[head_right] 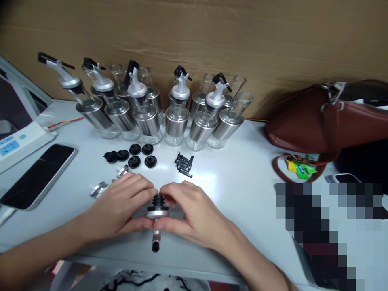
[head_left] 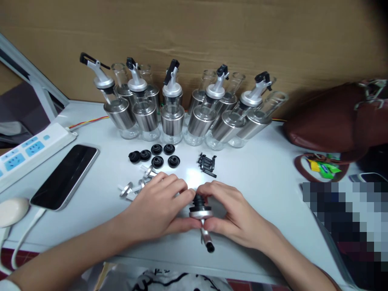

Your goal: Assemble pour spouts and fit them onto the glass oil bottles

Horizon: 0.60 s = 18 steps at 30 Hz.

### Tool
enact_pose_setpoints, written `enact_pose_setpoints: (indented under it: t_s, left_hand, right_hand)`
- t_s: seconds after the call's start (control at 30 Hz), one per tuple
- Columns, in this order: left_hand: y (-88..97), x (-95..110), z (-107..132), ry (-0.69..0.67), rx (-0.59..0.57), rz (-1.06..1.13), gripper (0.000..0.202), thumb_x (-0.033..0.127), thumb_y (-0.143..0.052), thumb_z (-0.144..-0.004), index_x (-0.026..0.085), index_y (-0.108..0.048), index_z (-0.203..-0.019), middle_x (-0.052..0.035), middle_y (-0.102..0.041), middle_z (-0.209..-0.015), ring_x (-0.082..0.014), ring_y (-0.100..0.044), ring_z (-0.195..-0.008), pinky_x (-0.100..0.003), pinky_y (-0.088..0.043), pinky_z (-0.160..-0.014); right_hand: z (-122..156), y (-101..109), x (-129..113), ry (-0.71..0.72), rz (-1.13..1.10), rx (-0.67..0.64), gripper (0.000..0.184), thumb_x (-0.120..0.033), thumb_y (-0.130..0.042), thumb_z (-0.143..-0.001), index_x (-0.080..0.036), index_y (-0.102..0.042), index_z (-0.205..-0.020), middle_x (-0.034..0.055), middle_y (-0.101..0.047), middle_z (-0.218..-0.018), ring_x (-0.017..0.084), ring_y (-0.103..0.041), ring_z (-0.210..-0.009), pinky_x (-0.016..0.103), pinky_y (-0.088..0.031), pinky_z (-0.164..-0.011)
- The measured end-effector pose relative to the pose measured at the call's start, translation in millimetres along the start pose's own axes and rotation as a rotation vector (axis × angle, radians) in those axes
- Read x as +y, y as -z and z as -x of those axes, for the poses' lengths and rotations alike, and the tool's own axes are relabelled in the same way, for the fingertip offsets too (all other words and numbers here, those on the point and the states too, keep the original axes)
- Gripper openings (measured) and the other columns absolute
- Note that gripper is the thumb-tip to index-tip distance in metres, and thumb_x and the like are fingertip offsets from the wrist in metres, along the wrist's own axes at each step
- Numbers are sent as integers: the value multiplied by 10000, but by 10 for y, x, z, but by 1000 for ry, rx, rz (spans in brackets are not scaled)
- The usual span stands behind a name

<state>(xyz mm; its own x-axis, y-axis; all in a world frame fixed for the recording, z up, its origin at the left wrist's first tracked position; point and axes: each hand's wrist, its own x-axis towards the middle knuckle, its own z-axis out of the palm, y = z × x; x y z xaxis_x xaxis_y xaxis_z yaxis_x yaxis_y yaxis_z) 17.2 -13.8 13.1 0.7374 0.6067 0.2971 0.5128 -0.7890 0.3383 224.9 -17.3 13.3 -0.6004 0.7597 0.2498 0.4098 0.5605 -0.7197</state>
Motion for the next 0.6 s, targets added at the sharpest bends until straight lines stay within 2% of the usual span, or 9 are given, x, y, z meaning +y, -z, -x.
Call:
enact_pose_setpoints:
  t_s: [0.13,0.27,0.4,0.6]
  left_hand:
    - [-22,28,2,41,-46,53,530,510,-187,-982,120,-545,-960,-53,-602,-821,-183,-509,-733,-306,-337,-673]
    - [-24,46,-2,57,-49,100,520,504,-159,-983,143,-521,-887,-32,-589,-774,-169,-499,-690,-299,-336,-663]
    - [-15,46,-9,109,-87,139,585,557,-109,-959,146,-512,-853,-31,-566,-742,-172,-493,-661,-302,-343,-651]
    - [-6,50,-8,134,-152,215,642,573,-83,-949,123,-540,-918,-57,-586,-801,-190,-505,-708,-324,-358,-679]
  right_hand:
    - [-9,-24,21,-3,-8,-37,555,-634,-271,-935,-163,-539,-814,29,-596,-684,126,-505,-576,251,-396,-570]
    - [-6,-54,29,-13,-31,-20,571,-640,-247,-936,-174,-507,-733,2,-529,-610,117,-453,-533,240,-370,-535]
    - [-7,-62,29,-2,-12,3,557,-638,-279,-930,-170,-520,-748,2,-534,-623,113,-454,-539,234,-371,-541]
    - [-4,-60,31,3,-29,11,556,-659,-293,-910,-168,-538,-823,-2,-542,-656,113,-474,-570,227,-372,-553]
